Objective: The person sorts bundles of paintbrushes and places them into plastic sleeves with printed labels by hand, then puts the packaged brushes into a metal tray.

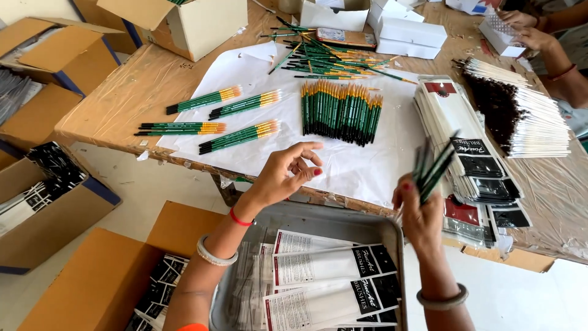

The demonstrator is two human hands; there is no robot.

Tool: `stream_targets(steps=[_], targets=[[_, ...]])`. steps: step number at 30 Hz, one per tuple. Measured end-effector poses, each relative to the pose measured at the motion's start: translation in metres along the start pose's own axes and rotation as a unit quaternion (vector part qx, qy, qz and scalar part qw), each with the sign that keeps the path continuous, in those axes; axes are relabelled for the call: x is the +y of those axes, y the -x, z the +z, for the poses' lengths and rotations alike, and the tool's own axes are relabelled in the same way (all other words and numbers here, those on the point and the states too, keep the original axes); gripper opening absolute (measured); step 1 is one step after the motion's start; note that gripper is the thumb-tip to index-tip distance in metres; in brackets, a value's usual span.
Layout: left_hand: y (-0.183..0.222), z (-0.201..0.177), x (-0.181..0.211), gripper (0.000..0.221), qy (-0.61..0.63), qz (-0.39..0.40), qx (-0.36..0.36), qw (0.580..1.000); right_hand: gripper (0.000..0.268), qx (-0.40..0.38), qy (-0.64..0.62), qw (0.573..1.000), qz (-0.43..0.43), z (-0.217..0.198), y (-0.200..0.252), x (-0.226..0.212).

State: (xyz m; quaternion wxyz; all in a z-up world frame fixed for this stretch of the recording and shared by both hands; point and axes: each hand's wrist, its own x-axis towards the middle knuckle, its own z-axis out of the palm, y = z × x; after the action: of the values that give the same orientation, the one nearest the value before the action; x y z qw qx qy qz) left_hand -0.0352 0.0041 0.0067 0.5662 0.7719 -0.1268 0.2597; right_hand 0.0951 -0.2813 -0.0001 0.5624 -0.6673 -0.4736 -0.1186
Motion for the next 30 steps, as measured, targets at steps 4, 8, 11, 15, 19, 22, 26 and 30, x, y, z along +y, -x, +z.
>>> stream_targets(steps=[4,8,11,15,19,22,26,30], targets=[[-0.007,0.003,-0.078,0.029,0.030,-0.062,0.001,0.998,0.034,0.082,-0.044,0.995,0.027,-0.002,-0.042,0.024],[-0.008,0.003,-0.093,0.023,0.096,-0.154,0.028,0.983,0.033,0.121,-0.070,0.985,0.103,0.009,-0.049,0.065],[-0.008,0.000,-0.091,0.021,0.114,-0.167,0.036,0.979,0.041,0.132,-0.125,0.975,0.131,0.015,-0.050,0.076],[-0.007,0.000,-0.082,0.020,0.134,-0.175,0.047,0.974,0.050,0.148,-0.206,0.958,0.135,0.014,-0.056,0.063],[-0.008,-0.002,-0.082,0.020,0.126,-0.181,0.047,0.974,0.054,0.155,-0.210,0.959,0.111,0.025,-0.053,0.063],[-0.006,-0.002,-0.081,0.021,0.124,-0.180,0.051,0.974,0.045,0.110,-0.179,0.961,0.180,0.032,-0.051,0.059],[-0.005,-0.002,-0.080,0.021,0.122,-0.181,0.053,0.974,0.050,0.129,-0.200,0.946,0.221,0.032,-0.052,0.056],[-0.004,-0.002,-0.080,0.021,0.116,-0.180,0.056,0.975,0.049,0.099,-0.183,0.943,0.259,0.039,-0.046,0.059]])
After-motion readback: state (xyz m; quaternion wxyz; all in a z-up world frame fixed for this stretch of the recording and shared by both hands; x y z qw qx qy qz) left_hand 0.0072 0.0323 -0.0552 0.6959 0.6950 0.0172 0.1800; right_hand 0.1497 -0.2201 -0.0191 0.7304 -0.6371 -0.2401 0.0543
